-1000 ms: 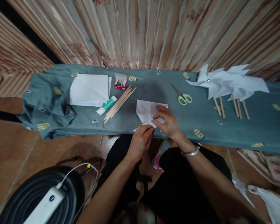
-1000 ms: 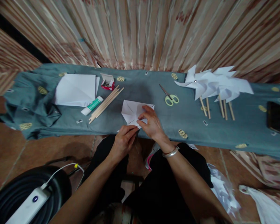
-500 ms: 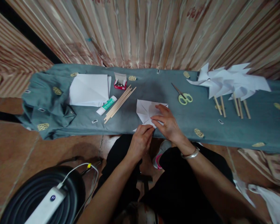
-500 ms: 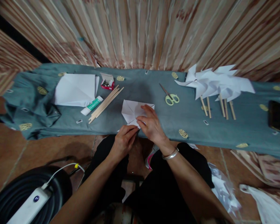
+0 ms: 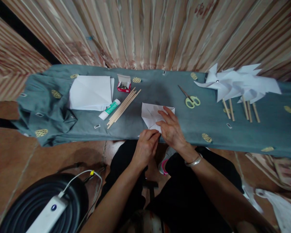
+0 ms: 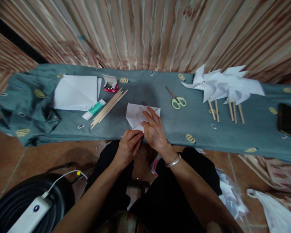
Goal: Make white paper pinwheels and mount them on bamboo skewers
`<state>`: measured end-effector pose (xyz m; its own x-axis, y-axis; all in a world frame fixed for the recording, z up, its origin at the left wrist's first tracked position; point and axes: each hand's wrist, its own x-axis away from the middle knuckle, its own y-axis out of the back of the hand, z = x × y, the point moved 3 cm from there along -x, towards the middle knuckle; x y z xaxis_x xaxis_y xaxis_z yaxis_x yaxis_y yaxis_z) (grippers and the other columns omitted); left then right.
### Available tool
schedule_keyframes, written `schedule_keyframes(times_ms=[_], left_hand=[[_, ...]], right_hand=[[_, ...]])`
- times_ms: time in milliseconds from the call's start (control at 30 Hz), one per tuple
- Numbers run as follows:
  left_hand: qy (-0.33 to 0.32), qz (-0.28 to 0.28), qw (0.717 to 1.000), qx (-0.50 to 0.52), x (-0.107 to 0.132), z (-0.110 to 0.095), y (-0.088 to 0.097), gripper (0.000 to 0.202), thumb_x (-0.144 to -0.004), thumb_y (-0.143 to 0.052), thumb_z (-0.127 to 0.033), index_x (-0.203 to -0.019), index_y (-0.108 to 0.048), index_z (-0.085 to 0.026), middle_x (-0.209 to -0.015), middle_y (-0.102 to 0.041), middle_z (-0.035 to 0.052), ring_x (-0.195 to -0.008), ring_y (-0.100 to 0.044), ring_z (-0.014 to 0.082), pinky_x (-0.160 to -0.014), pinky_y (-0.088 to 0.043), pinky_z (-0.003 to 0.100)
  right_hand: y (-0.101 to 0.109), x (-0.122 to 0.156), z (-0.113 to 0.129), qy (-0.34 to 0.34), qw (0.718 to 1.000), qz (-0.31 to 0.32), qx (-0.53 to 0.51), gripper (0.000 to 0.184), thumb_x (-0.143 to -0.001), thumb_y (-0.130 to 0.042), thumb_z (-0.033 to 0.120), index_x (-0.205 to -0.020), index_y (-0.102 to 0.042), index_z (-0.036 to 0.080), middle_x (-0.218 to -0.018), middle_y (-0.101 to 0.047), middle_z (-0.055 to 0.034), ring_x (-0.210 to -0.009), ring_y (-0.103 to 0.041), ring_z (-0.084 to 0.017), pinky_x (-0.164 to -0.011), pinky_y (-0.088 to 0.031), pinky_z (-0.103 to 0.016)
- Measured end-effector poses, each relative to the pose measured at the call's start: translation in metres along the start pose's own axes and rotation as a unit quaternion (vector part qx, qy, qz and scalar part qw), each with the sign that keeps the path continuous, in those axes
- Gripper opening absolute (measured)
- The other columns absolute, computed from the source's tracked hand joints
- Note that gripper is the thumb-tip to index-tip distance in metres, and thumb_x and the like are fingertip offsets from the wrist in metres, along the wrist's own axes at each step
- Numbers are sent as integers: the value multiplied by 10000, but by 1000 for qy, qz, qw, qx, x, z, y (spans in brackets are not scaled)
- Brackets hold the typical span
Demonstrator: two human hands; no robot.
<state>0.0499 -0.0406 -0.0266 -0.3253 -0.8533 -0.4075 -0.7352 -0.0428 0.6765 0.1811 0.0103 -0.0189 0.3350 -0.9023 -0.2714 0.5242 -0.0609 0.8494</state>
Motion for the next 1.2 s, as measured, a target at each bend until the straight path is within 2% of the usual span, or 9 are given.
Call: schedule_keyframes(times_ms=[200, 433, 567, 633, 700, 800, 900, 1033, 1200], left_hand=[[7, -6, 1000, -4, 0, 1, -2, 247, -922, -483, -141, -1107, -646, -154, -1054, -659, 103, -970, -563, 224, -845, -517, 399], [-2, -14, 1000, -24, 0, 4, -4, 244, -920, -482, -145, -1085, -661, -159, -1041, -661, 103, -962, -571, 223, -848, -516, 408], [-12, -20, 999, -31, -3, 4, -2, 222, -909, -508, -138, -1067, -663, -154, -1023, -665, 95, -949, -578, 219, -844, -522, 390], [-14, -16, 999, -38, -5, 3, -1, 229, -893, -531, -124, -1079, -660, -156, -1023, -662, 93, -949, -587, 218, -845, -524, 383], [-15, -12, 999, -47, -7, 2, 1, 248, -873, -553, -107, -1092, -658, -153, -1026, -661, 97, -950, -594, 220, -850, -526, 386], [-19, -2, 998, -58, -10, 0, 4, 262, -858, -561, -87, -1091, -662, -155, -1040, -664, 94, -957, -595, 220, -858, -534, 385], [-36, 21, 996, -77, -11, -1, 9, 245, -865, -549, -85, -1059, -676, -167, -1047, -666, 79, -955, -596, 212, -856, -542, 376], [-54, 45, 990, -118, -13, 8, 20, 235, -877, -526, -80, -1037, -681, -153, -1071, -672, 91, -963, -592, 217, -852, -536, 394], [-46, 62, 983, -167, -25, 35, 33, 271, -869, -497, -66, -1017, -699, -170, -1121, -669, 102, -1036, -596, 233, -905, -514, 409]], right_hand=[[-4, 3, -6, -11, 999, 3, -47, 337, -912, -390, 151, -905, -702, 279, -1412, -529, -5, -1452, -257, -267, -1151, -295, -532], [-3, 2, -3, 6, 999, -24, -25, 329, -847, -441, 87, -920, -732, 223, -1408, -539, -64, -1432, -288, -289, -1123, -306, -561], [8, -7, -22, -12, 994, -84, -71, 402, -813, -409, 62, -922, -753, 237, -1351, -584, -43, -1353, -427, -239, -1116, -373, -473], [13, -13, -38, -32, 991, -105, -82, 421, -824, -399, 88, -1020, -735, 248, -1349, -590, -37, -1296, -494, -219, -1108, -396, -442], [16, -20, -53, -61, 989, -119, -64, 412, -833, -426, 131, -1134, -690, 229, -1366, -580, -59, -1300, -494, -248, -1116, -377, -473], [14, -29, -63, -61, 994, -78, -44, 404, -858, -448, 179, -1214, -638, 164, -1347, -591, -126, -1266, -527, -280, -1094, -391, -487], [14, -33, -60, -39, 998, -36, -31, 354, -877, -446, 187, -1148, -668, 139, -1283, -627, -149, -1182, -586, -277, -1058, -424, -447], [25, -26, -55, -20, 999, -19, -22, 304, -888, -444, 173, -1036, -708, 152, -1151, -685, -128, -1062, -633, -266, -974, -467, -409], [40, -4, -50, -41, 998, 23, -44, 269, -892, -472, 170, -1005, -716, 181, -1066, -725, -90, -996, -663, -245, -884, -491, -359]])
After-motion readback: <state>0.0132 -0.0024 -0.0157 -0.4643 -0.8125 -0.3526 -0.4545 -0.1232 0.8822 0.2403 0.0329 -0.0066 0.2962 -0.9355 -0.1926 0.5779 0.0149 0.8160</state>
